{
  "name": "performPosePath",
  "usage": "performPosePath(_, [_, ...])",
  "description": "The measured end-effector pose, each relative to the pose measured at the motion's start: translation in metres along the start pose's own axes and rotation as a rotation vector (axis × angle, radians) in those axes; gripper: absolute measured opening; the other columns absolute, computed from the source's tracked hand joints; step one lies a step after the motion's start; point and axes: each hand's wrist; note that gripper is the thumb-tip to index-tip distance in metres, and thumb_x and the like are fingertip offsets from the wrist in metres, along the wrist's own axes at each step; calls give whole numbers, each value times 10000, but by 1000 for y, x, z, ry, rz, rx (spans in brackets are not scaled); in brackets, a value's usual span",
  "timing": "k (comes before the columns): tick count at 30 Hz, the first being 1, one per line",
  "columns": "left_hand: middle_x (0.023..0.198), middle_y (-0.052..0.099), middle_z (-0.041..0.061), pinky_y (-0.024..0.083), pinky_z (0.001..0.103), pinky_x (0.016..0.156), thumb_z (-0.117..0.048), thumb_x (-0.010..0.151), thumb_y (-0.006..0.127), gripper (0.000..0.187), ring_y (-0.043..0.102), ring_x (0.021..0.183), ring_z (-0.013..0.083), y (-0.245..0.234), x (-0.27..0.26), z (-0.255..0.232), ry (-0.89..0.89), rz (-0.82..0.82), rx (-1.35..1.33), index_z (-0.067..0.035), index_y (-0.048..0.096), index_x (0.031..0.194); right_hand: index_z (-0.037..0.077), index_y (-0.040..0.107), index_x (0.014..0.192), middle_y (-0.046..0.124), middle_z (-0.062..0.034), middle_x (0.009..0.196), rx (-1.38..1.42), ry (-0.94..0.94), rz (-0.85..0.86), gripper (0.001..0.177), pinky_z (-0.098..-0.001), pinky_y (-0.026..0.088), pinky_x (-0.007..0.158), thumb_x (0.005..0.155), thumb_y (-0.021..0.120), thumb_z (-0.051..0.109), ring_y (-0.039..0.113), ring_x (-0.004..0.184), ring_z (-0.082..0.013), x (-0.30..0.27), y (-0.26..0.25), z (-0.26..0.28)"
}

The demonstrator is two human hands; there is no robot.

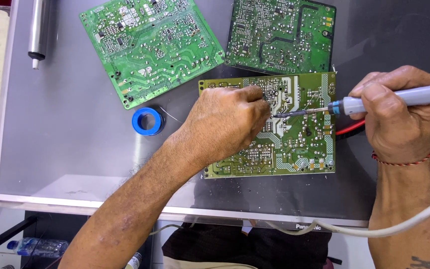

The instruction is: Soldering components onto a printed circuit board using a soldering iron and solder wire.

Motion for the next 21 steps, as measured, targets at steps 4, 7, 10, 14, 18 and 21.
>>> performPosePath(4, [716, 559, 15, 476, 418, 398, -90, 921, 567, 227, 585, 542, 231, 1, 0, 0, -10, 2, 16, -103, 576, 695, 1, 565, 926, 591, -176, 828, -12, 28, -16, 82, -282, 527, 646, 988, 616, 17, 607, 651, -219, 0, 1, 3])
performPosePath(7, [724, 569, 10, 480, 415, 400, -85, 913, 567, 218, 590, 548, 228, 1, 0, 0, -19, 10, 18, -109, 583, 697, 5, 572, 935, 601, -174, 846, -11, 32, 1, 95, -270, 526, 641, 994, 630, 52, 598, 633, -206, 1, 1, 5])
performPosePath(10, [725, 571, 4, 480, 416, 401, -85, 900, 573, 209, 597, 550, 230, 2, 0, 0, -24, 15, 20, -117, 582, 693, 12, 573, 930, 594, -164, 834, -6, 38, -1, 89, -277, 528, 636, 987, 630, 49, 600, 634, -209, 1, 1, 5])
performPosePath(14, [721, 564, 17, 490, 412, 412, -87, 933, 561, 232, 589, 551, 224, 0, 1, -1, -10, 7, 11, -97, 594, 704, -9, 563, 921, 594, -182, 846, -26, 28, 2, 91, -284, 522, 653, 986, 612, 32, 582, 612, -211, 1, 1, 7])
performPosePath(18, [724, 576, 9, 493, 419, 413, -101, 929, 573, 230, 600, 549, 225, 0, 0, -1, -12, 1, 14, -109, 592, 700, -10, 545, 904, 566, -185, 794, -19, 15, -4, 97, -304, 511, 647, 979, 600, 17, 577, 616, -226, 1, 0, 4])
performPosePath(21, [727, 570, 5, 481, 414, 395, -83, 913, 568, 218, 592, 557, 221, 0, 0, -1, -26, 16, 12, -107, 583, 697, -2, 569, 923, 599, -174, 849, -27, 27, 2, 88, -279, 526, 644, 991, 611, 34, 586, 617, -208, 0, 0, 4])
Point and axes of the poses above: each hand's wrist, its own x-axis towards the middle knuckle, its own y-axis out of the palm, z = x × y
